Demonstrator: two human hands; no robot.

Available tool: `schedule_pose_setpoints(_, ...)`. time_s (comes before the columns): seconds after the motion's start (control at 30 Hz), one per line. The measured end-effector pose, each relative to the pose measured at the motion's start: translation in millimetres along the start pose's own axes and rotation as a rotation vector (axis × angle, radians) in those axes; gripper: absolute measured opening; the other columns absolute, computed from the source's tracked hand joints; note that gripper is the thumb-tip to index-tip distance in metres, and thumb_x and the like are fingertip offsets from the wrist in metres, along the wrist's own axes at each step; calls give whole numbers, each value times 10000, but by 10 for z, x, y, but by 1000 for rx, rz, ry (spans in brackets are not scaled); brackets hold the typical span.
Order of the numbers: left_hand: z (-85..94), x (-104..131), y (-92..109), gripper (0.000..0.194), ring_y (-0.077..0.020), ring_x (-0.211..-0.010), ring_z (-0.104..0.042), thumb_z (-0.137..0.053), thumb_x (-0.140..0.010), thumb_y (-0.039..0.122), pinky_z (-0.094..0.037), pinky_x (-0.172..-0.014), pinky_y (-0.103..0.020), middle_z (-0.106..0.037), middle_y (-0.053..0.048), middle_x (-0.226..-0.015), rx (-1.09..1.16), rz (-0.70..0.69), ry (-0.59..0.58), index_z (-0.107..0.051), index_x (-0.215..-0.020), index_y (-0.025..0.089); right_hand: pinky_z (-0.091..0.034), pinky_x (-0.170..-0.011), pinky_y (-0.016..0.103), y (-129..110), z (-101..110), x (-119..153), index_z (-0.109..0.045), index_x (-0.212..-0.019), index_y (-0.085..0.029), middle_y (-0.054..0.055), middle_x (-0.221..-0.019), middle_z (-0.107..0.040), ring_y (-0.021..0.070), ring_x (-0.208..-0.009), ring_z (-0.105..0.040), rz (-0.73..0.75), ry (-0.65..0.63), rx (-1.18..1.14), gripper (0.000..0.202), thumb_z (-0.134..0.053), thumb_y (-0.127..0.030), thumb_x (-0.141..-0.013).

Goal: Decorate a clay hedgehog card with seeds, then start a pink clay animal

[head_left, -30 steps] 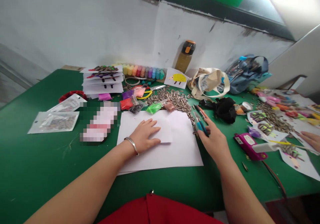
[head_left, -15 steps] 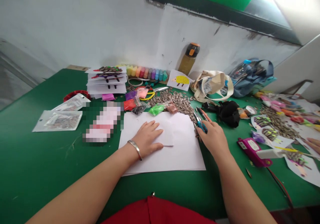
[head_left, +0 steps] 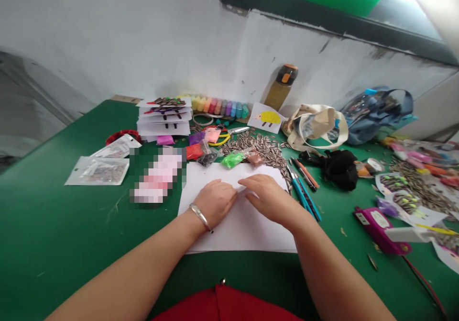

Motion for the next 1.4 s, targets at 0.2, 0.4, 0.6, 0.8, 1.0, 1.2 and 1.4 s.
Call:
schedule_pose_setpoints(0.2,219,37,-162,254,-167,-803,-630,-434,-907,315,-468,-746,-271,-708,-12,-865,282,187,199,-663,-853,221,-426,-863,336,355,28,40,-644,-982,-211,42,-1000,-655,194,-964,-571,-193,253,-386,192,-569,-276,-818)
schedule_pose_setpoints(0.4,341,61,-364,284,-173,-791,-644,-527,-840,448,-486,-745,-250,-724,8,-833,447,363,282,-699,-822,222,-381,-646,244,499,64,38,-603,-757,-189,-14,-723,-574,134,-693,-505,-330,393,-657,197,-541,-359,-836)
schedule_pose_setpoints(0.6,386,65,-502,273,-184,-794,-638,-568,-783,431,-487,-756,-260,-723,-7,-842,497,467,305,-711,-831,204,-329,-582,228,717,70,117,-555,-706,-179,-35,-648,-480,106,-619,-415,-434,596,-907,266,-556,-411,-836)
schedule_pose_setpoints(0.8,274,72,-584,271,-135,-622,-581,-682,-686,426,-463,-594,-222,-653,5,-649,858,605,271,-673,-687,156,-285,-499,216,916,-64,148,-531,-630,-175,-49,-577,-437,89,-541,-363,-564,719,-1157,321,-635,-447,-764)
schedule_pose_setpoints(1.0,187,102,-647,317,-128,-643,-576,-757,-633,432,-504,-661,-257,-604,11,-640,1124,646,426,-652,-676,136,-286,-471,218,965,-225,142,-571,-701,-192,-51,-583,-456,97,-519,-374,-635,632,-1203,300,-605,-484,-761)
schedule_pose_setpoints(1.2,77,146,-711,376,-85,-550,-518,-772,-611,477,-463,-538,-202,-566,34,-603,1247,706,517,-622,-667,137,-261,-486,232,922,-113,143,-503,-612,-186,-49,-578,-389,98,-547,-320,-555,615,-842,334,-524,-445,-821)
schedule_pose_setpoints(1.4,23,163,-803,392,-110,-547,-561,-779,-587,483,-497,-543,-234,-599,20,-611,1296,748,575,-612,-660,136,-224,-386,227,963,-179,130,-463,-612,-204,-65,-517,-332,89,-455,-305,-681,589,-939,320,-521,-452,-806)
Point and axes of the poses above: each hand's wrist, its own x-axis away from the middle knuckle, its own z-axis out of the back of the hand, y = z × x, the point moved 7 cm from there along -x, towards the middle knuckle
